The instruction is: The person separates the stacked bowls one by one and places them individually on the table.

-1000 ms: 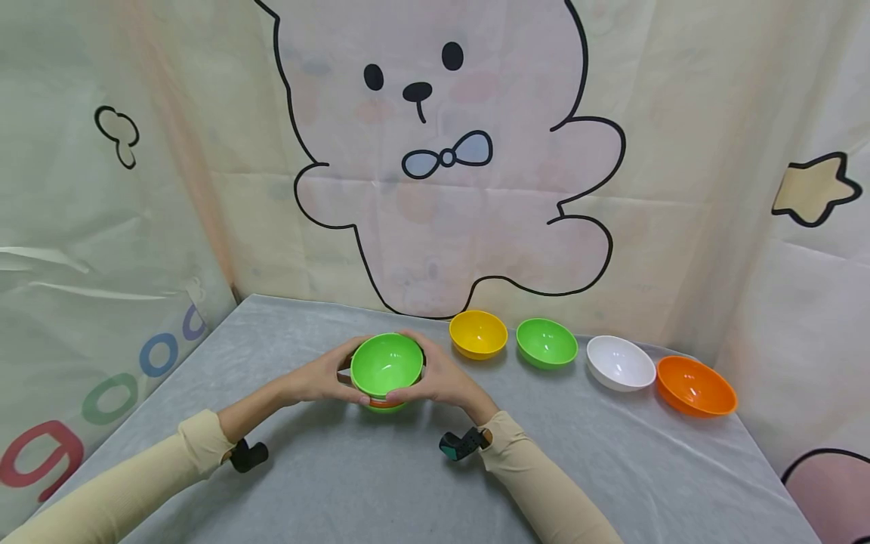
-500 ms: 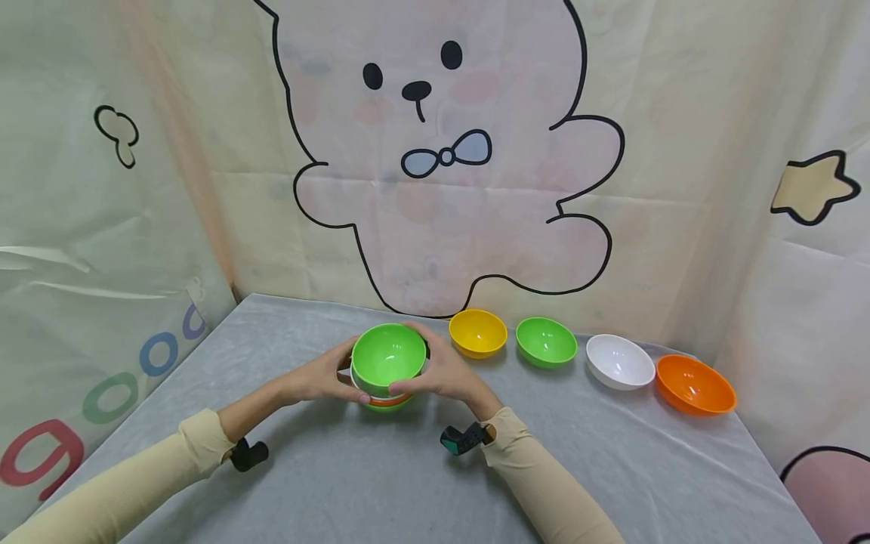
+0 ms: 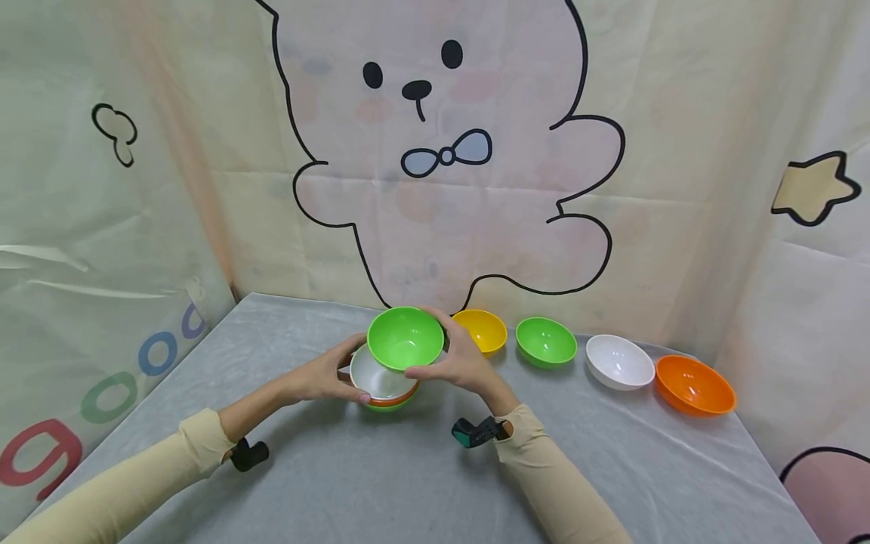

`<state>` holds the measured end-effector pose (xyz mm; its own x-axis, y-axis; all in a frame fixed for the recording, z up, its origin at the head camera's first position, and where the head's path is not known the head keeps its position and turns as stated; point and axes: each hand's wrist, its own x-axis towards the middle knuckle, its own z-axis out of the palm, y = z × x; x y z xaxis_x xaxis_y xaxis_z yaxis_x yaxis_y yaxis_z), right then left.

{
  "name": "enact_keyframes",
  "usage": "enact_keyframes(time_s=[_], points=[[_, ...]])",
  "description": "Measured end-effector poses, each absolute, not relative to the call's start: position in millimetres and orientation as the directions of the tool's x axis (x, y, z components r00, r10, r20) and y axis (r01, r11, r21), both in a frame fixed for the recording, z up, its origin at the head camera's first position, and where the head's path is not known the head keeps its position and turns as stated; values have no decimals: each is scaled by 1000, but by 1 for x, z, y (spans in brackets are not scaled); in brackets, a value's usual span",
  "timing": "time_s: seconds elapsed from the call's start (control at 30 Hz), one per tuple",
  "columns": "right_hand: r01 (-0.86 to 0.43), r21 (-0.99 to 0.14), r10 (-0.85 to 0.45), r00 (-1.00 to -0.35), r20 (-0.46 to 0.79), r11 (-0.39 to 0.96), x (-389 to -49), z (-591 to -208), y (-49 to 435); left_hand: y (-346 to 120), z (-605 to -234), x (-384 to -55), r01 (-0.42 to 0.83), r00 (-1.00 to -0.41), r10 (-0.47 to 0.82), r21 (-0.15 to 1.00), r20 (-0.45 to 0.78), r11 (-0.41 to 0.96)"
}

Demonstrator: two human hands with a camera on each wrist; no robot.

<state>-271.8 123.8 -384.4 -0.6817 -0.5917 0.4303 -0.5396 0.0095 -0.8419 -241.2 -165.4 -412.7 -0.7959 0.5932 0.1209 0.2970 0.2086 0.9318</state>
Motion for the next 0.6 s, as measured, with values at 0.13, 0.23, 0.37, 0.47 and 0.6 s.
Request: enact_keyframes(time_s=[0.13,0.23,0.37,0.47,0.6], points=[[-555,-831,-576,-690,438,32,-272,-385,131,-164,-411,-241,304,-798,591,927,121,221],[-561,-825,-562,-703,436,61,-272,-386,136,-163,-410,-241,296,-805,584,924,105,242],[-563,-821,-547,-718,431,92,-270,-387,144,-163,-410,-240,282,-813,575,924,88,258],[-549,-829,-536,-732,420,101,-268,-387,151,-164,-410,-240,279,-817,571,923,83,265],[-521,-850,-538,-740,404,78,-265,-388,158,-163,-410,-240,278,-820,568,920,77,277]])
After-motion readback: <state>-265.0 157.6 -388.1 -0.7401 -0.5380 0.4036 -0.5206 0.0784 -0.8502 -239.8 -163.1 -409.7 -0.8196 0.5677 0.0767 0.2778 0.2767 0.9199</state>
